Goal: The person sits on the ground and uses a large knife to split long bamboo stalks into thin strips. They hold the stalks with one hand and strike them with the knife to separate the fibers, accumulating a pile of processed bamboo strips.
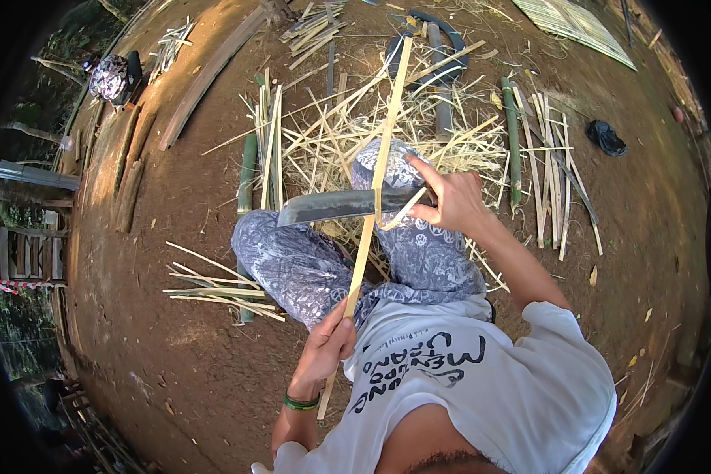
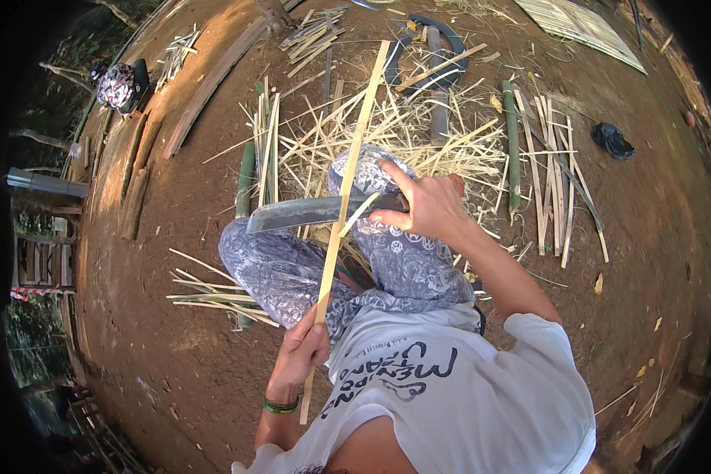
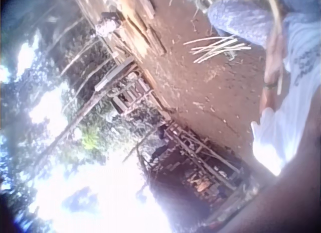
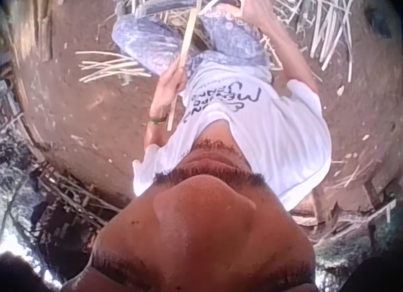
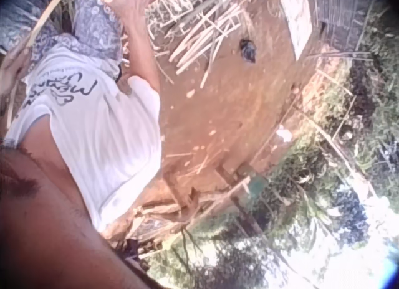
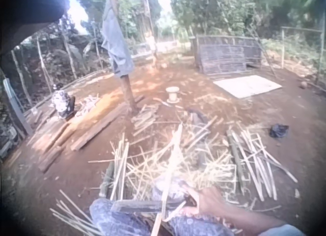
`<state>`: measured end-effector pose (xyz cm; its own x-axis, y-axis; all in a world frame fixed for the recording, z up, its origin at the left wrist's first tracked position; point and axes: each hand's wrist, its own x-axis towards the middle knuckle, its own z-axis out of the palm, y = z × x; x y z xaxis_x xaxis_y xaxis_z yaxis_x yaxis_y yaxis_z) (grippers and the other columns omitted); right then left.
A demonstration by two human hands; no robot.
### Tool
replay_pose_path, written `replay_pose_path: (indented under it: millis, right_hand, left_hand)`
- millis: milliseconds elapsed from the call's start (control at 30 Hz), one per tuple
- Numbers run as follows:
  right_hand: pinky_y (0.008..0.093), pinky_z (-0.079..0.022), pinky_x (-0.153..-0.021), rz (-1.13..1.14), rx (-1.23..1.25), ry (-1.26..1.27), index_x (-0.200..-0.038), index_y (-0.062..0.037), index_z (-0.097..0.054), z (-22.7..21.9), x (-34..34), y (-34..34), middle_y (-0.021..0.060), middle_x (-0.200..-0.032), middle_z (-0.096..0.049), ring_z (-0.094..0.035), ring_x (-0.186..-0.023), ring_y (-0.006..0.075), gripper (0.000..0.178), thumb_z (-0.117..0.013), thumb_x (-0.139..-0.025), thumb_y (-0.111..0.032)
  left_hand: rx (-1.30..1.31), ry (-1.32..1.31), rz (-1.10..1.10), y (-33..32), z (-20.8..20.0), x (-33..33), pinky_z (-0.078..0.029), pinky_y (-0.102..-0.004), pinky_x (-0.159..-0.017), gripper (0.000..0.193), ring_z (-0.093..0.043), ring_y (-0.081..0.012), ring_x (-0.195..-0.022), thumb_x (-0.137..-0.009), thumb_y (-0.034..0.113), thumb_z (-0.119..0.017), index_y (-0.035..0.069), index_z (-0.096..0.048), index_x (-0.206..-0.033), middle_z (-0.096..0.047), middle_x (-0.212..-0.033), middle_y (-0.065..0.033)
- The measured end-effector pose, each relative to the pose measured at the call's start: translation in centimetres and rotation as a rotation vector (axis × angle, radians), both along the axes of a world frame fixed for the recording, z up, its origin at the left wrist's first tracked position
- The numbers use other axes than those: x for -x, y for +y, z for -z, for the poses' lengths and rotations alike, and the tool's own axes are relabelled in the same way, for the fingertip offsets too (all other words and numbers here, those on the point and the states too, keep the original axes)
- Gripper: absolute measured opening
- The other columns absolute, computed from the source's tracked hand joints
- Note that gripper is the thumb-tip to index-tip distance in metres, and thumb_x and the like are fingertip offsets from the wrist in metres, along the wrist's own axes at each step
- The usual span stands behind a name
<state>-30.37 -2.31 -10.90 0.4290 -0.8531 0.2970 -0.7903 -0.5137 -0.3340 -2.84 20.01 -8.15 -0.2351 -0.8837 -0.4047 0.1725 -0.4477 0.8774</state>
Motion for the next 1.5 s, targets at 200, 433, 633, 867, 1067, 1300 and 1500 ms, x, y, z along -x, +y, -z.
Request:
replay_pose_path:
  millis: [200,433,633,867,1067,1300,1500]
  right_hand:
    - [0.04,-0.043,-0.052,0.537,-0.1,-0.397,-0.125,-0.005,-0.068,-1.4,9.8,-9.2,0.0082,-0.057,-0.06,-0.058,-0.052,0.0225,0.072,-0.044,-0.096,-0.067]
    - [0.0311,-0.032,-0.05,0.575,-0.265,-0.668,-0.119,0.0021,-0.069,-4.8,12.8,-9.0,-0.0025,-0.053,-0.039,-0.042,-0.05,0.0095,0.073,-0.042,-0.099,-0.063]
    - [0.031,-0.03,-0.049,0.25,-0.554,-0.651,-0.126,-0.0002,-0.066,-2.1,4.0,-2.3,0.0005,-0.063,-0.056,-0.044,-0.053,0.0105,0.065,-0.057,-0.094,-0.056]
    - [0.0253,-0.037,-0.05,0.042,-0.552,-0.813,-0.096,0.0015,-0.067,-3.8,-2.3,-3.4,-0.0032,-0.062,-0.056,-0.047,-0.055,0.0036,0.029,-0.075,-0.089,-0.025]
    - [0.0255,-0.029,-0.043,0.074,-0.476,-0.907,-0.08,-0.0031,-0.062,-5.6,-2.1,-6.8,-0.0059,-0.054,-0.047,-0.039,-0.045,0.0037,0.029,-0.071,-0.094,-0.027]
    - [0.0346,-0.04,-0.054,0.095,-0.357,-0.543,-0.121,-0.0022,-0.067,-4.3,-1.1,-3.7,0.0097,-0.057,-0.055,-0.055,-0.054,0.0182,0.059,-0.062,-0.093,-0.054]
    - [0.0456,-0.046,-0.046,-0.01,-0.293,-0.244,-0.145,-0.0123,-0.046,-2.8,-1.6,0.6,0.0142,-0.049,-0.056,-0.062,-0.048,0.0359,0.074,-0.065,-0.088,-0.057]
  left_hand:
    - [-0.163,0.02,0.012,5.7,-0.1,-1.6,-0.028,-0.0189,-0.048,0.045,-0.03,-0.003,-0.053,-0.106,0.009,-0.044,0.008,-0.042,-0.151,-0.033,-0.064,0.0077]
    - [-0.147,0.156,-0.082,-0.1,1.9,0.7,-0.029,-0.0189,-0.048,0.047,-0.032,-0.0039,-0.053,-0.107,0.009,-0.039,0.009,-0.034,-0.154,-0.034,-0.066,0.0056]
    - [-0.048,0.268,-0.05,-10.2,1.2,4.3,-0.026,-0.018,-0.042,0.045,-0.03,-0.0029,-0.048,-0.108,0.016,-0.039,0.012,-0.036,-0.153,-0.043,-0.071,0.0026]
    - [-0.002,0.39,0.055,-14.5,-0.5,6.6,-0.035,-0.0189,-0.042,0.046,-0.043,-0.0064,-0.048,-0.109,0.017,-0.037,0.012,-0.033,-0.154,-0.053,-0.078,-0.0032]
    - [-0.021,0.468,0.081,-11.6,0.7,5.0,-0.036,-0.0172,-0.041,0.046,-0.045,-0.0047,-0.047,-0.106,0.017,-0.046,0.007,-0.038,-0.151,-0.054,-0.08,-0.0038]
    - [-0.077,0.514,-0.08,-13.2,1.0,5.5,-0.025,-0.016,-0.042,0.046,-0.03,-0.0009,-0.046,-0.107,0.015,-0.042,0.01,-0.037,-0.152,-0.045,-0.072,0.0021]
    - [-0.102,0.699,-0.109,-16.2,1.4,6.2,-0.027,-0.0202,-0.042,0.06,-0.033,-0.0064,-0.047,-0.107,0.05,-0.02,0.009,-0.043,-0.145,-0.044,-0.074,-0.0012]
